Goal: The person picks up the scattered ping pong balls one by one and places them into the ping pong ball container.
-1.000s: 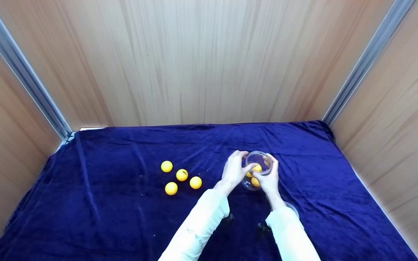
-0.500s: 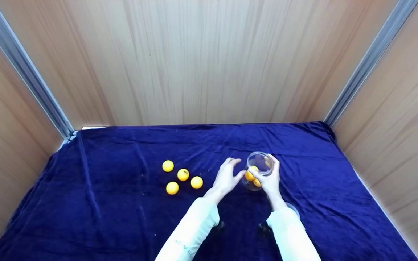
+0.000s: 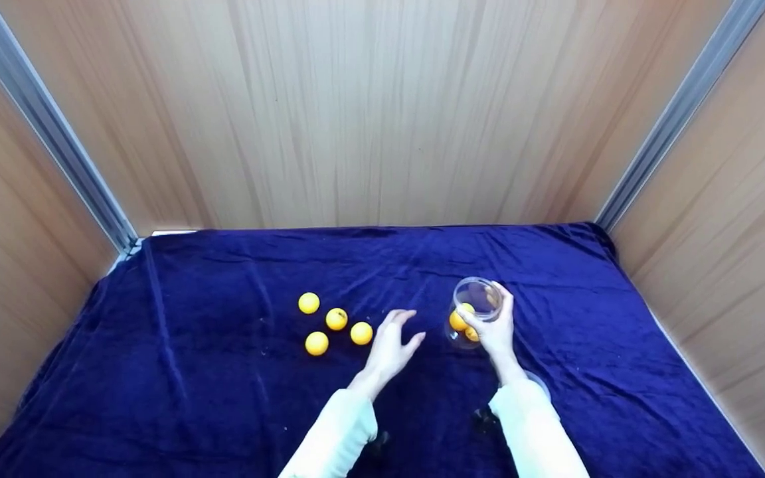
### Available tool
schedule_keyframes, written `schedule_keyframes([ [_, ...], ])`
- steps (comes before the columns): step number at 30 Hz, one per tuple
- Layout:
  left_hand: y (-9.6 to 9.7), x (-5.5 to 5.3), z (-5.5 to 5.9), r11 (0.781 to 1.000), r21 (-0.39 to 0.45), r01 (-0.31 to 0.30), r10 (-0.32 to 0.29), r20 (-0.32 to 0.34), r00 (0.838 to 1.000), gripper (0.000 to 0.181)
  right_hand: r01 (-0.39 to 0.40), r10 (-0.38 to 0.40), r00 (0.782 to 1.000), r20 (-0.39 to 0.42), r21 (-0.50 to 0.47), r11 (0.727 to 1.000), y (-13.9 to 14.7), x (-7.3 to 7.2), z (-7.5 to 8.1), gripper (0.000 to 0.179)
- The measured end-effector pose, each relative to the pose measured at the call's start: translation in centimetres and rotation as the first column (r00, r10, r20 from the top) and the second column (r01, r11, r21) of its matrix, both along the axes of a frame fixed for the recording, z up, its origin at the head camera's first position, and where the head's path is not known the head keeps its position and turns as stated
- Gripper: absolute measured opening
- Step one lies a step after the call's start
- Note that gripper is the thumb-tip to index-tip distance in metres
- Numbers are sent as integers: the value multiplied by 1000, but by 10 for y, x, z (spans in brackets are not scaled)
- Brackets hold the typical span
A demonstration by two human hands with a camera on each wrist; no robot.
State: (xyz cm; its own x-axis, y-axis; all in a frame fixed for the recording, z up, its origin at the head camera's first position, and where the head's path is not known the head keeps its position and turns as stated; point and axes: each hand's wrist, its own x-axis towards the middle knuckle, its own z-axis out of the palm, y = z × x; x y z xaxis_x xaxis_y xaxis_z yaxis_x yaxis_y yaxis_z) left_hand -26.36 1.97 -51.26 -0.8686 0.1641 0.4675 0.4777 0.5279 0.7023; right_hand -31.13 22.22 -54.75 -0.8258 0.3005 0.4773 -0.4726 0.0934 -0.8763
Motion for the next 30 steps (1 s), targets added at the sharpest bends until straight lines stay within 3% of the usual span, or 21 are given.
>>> schedule_keyframes([
  [2,-5,3,-3,1000,9,-10,10,-16,1000,36,-5,5,1000,15,-22,1000,-4,7,11,77],
  [5,-12,6,-7,999,20,-27,27,-32,999,35,-9,9,1000,23,-22,1000,-4,7,12,78],
  [13,-30,10,-15,994,42,-103,105,-41,994,33,22,-19,999,-30,80,997,15,-22,-34,82],
  [19,-40,9,-23,983,63,-173,177,-65,982,32,-6,7,1000,-22,54,998,14,-17,-28,81],
  [25,-46,7,-34,972,63,-227,230,-42,972,33,-14,14,1000,-19,16,1000,8,-10,-18,82],
  [30,-49,5,-40,968,56,-246,248,-31,968,34,24,-22,999,-26,65,998,14,-20,-32,81],
])
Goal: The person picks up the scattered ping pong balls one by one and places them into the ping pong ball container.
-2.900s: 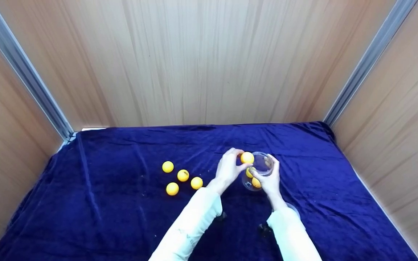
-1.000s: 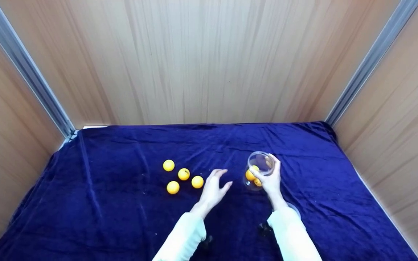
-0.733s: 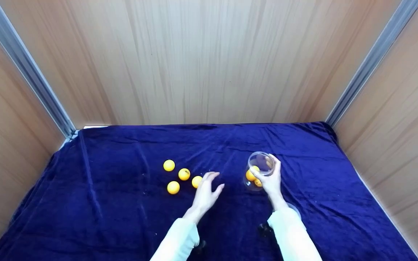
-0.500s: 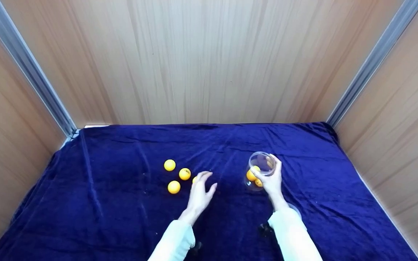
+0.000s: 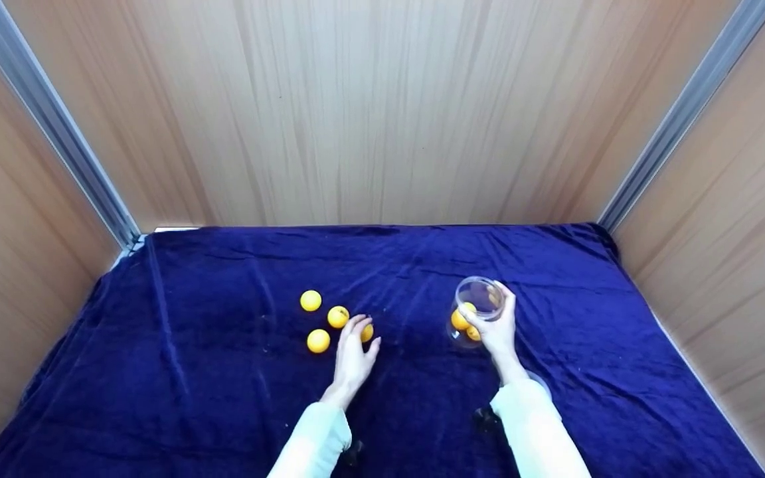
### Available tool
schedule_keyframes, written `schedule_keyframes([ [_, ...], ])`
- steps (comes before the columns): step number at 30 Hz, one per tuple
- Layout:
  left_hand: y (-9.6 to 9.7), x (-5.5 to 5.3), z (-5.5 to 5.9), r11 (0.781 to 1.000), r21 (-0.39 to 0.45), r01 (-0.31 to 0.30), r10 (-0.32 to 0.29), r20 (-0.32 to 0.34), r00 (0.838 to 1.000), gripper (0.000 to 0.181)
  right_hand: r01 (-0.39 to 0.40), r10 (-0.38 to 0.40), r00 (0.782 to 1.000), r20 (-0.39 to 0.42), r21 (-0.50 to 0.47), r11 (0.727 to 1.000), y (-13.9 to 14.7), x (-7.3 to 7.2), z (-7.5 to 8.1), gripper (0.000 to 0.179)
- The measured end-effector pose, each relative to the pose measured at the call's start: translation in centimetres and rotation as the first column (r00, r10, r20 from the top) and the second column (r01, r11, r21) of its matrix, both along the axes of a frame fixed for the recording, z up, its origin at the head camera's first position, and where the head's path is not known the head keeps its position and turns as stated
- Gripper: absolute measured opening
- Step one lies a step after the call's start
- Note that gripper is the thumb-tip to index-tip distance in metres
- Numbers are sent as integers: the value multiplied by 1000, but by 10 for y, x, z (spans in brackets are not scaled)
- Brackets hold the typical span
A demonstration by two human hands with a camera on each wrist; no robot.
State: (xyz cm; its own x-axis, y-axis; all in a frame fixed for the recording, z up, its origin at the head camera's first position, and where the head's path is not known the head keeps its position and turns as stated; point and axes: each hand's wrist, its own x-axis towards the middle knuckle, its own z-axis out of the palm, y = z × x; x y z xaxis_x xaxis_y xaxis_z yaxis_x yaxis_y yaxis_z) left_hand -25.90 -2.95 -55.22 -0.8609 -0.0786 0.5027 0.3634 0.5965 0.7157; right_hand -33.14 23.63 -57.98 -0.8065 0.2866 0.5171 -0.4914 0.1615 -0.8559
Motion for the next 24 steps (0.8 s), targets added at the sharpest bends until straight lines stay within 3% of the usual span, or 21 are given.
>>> schedule_keyframes([
  [7,-3,-3,-3,999,-36,-28,29,28,999,35,-80,79,997,-24,-92,993,-1,2,5,82],
  [14,-5,-6,-4,995,-98,-27,32,49,998,40,-15,15,1000,-26,-12,1000,1,-3,-1,80],
  [21,-7,-10,-6,994,-97,-43,50,62,997,40,-56,59,998,19,-108,993,-15,23,38,79],
  [24,-7,-13,-6,994,-92,-58,62,46,997,39,-41,43,999,13,-88,995,-15,23,36,77],
])
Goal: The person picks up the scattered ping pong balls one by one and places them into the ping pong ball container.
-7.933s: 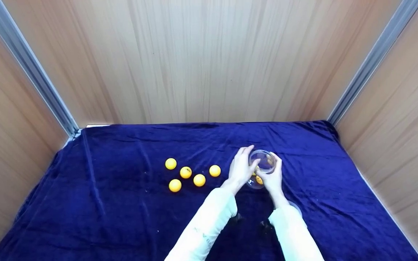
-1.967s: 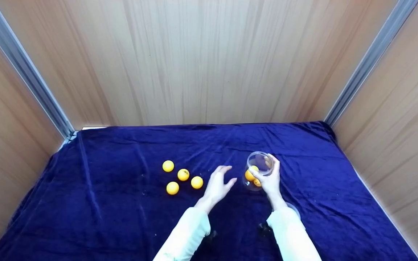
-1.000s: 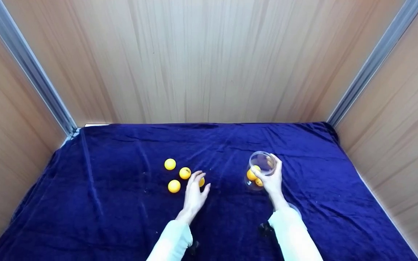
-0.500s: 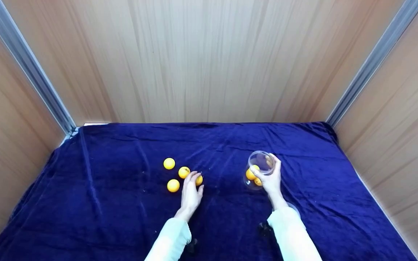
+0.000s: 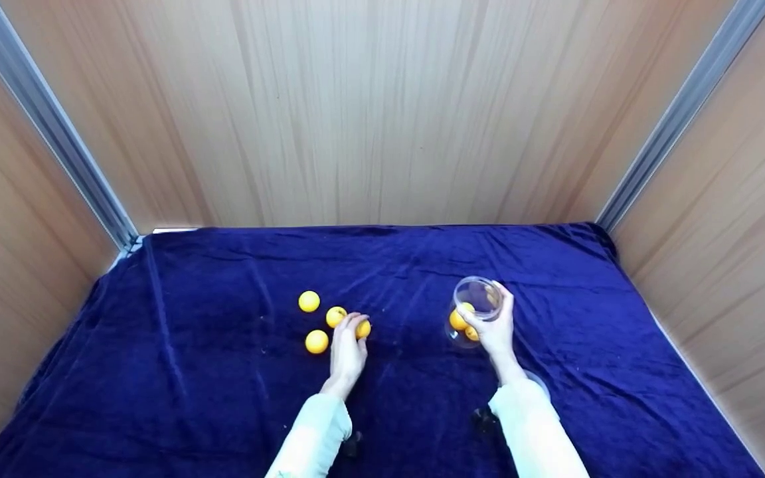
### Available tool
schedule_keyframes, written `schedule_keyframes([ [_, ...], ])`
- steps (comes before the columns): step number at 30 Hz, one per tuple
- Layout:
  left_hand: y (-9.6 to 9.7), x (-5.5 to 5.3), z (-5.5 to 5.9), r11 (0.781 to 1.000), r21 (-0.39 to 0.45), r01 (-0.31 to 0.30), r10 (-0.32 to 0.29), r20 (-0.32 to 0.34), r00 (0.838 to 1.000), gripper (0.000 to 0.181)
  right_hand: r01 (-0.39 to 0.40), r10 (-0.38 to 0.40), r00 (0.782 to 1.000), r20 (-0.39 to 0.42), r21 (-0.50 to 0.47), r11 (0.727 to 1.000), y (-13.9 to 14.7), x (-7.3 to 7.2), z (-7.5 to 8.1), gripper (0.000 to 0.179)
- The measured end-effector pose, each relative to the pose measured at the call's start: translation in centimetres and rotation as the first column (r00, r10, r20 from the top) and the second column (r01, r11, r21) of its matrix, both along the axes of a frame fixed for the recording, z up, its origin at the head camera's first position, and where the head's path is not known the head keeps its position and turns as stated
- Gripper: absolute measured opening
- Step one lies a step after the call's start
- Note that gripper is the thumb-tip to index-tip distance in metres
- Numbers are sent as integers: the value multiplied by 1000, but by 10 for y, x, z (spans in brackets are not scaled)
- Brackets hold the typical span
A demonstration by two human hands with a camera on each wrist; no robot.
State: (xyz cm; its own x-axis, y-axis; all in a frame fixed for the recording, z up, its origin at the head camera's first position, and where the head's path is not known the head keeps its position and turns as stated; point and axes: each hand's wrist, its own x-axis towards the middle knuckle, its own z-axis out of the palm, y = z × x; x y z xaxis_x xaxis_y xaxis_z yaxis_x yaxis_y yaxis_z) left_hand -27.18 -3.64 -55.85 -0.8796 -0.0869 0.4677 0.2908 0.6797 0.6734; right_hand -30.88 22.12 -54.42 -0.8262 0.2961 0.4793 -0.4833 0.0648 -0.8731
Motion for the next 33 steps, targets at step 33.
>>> schedule_keyframes([
  [33,39,-2,47,955,206,213,-171,-204,964,34,8,-8,1000,6,3,1000,2,-2,-4,79],
])
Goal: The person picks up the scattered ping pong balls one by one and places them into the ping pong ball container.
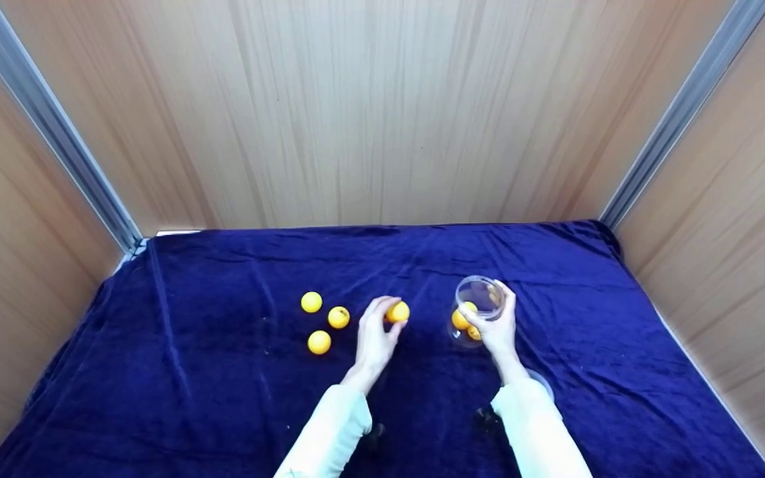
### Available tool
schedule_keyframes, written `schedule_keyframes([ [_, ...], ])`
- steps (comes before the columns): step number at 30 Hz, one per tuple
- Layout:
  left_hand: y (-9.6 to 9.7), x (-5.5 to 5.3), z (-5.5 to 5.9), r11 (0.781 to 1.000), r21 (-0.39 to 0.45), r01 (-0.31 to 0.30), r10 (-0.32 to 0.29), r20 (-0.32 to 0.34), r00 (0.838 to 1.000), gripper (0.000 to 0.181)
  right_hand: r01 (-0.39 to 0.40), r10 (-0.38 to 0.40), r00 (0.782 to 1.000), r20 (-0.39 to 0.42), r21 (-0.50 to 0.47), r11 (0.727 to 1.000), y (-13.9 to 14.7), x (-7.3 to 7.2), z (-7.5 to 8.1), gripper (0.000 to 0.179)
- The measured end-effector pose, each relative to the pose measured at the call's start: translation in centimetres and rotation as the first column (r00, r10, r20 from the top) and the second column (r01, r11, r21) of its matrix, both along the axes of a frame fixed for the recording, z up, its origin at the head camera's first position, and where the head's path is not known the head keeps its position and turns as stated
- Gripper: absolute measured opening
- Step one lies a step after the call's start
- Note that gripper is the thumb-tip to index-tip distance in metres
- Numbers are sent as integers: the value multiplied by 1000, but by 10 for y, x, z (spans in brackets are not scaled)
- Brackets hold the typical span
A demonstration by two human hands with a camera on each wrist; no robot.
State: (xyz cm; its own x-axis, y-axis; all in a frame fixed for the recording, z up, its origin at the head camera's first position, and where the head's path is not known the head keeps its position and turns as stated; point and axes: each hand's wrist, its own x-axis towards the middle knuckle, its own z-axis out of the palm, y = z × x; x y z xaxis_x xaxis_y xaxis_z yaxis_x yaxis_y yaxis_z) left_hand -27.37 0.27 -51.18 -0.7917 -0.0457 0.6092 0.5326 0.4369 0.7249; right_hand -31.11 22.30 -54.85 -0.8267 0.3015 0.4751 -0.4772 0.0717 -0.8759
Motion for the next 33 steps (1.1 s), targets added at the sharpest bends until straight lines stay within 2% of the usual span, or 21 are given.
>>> schedule_keyframes([
  [3,6,0,6,998,41,42,-42,-2,999,35,-7,7,999,33,-26,1000,-5,7,12,79],
  [7,14,-1,14,996,56,72,-71,-18,997,34,4,-2,998,68,-17,1000,-6,10,17,79],
  [10,21,-3,18,995,49,85,-85,-13,996,34,15,-15,999,42,-3,1000,-5,8,13,79],
  [16,34,-9,26,995,27,99,-99,-11,995,33,19,-17,999,-43,41,999,5,-8,-13,79],
  [20,43,-13,32,995,5,96,-96,-18,995,33,16,-16,1000,7,43,999,2,-2,-3,79],
  [22,48,-14,34,995,-2,96,-96,-16,995,32,6,-6,999,39,14,1000,-3,6,10,79],
  [24,52,-16,35,995,-3,99,-99,-18,995,32,15,-17,999,35,51,999,0,1,1,79],
  [29,63,-19,38,995,-18,100,-101,-36,994,33,8,-7,1000,-25,53,999,6,-8,-15,79],
  [31,68,-19,39,995,-37,89,-91,-37,995,32,0,0,1000,-20,19,1000,1,-1,-3,79],
  [33,73,-20,41,995,-53,83,-85,-36,996,32,-3,3,1000,-22,10,1000,-1,2,1,79],
])
